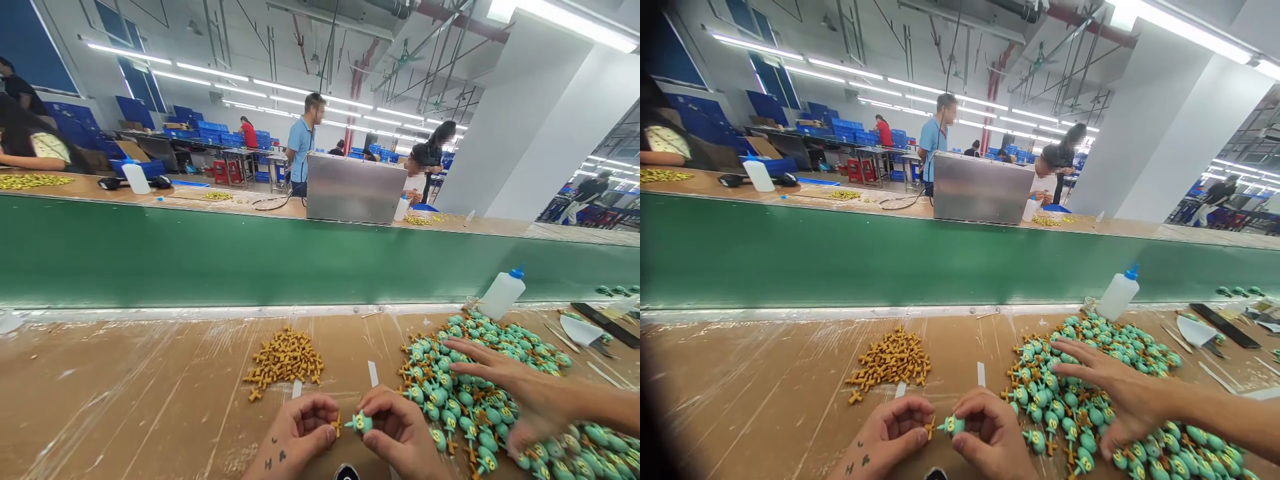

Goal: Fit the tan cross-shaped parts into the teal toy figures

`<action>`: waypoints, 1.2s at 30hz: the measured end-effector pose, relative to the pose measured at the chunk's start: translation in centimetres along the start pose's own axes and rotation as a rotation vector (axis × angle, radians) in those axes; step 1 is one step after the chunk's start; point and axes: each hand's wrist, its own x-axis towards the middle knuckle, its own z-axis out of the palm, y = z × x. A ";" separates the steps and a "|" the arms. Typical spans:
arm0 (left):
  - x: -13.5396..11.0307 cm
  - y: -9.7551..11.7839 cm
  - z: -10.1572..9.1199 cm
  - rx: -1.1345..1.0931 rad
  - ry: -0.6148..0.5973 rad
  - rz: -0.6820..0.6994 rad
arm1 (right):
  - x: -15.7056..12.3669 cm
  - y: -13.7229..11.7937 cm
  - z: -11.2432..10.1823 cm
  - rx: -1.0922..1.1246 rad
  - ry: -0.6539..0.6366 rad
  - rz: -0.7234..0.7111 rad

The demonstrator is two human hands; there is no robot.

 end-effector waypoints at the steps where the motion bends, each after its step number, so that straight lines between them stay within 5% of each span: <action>1: -0.1 0.3 0.2 -0.014 0.011 0.001 | 0.0 0.1 0.0 0.002 -0.002 0.003; 21: -0.4 1.5 1.1 -0.100 0.083 -0.057 | -0.1 1.0 0.5 -0.037 -0.084 0.129; 24: -0.5 1.7 1.2 -0.084 0.105 -0.043 | -0.2 0.3 -1.8 -0.125 -0.119 0.156; 30: -0.2 1.0 1.1 -0.077 0.108 -0.006 | 0.1 -3.5 -9.8 -0.180 -0.142 0.202; 36: 0.3 -0.3 0.1 -0.025 0.130 0.159 | 2.3 -5.0 -12.3 -0.263 -0.142 0.169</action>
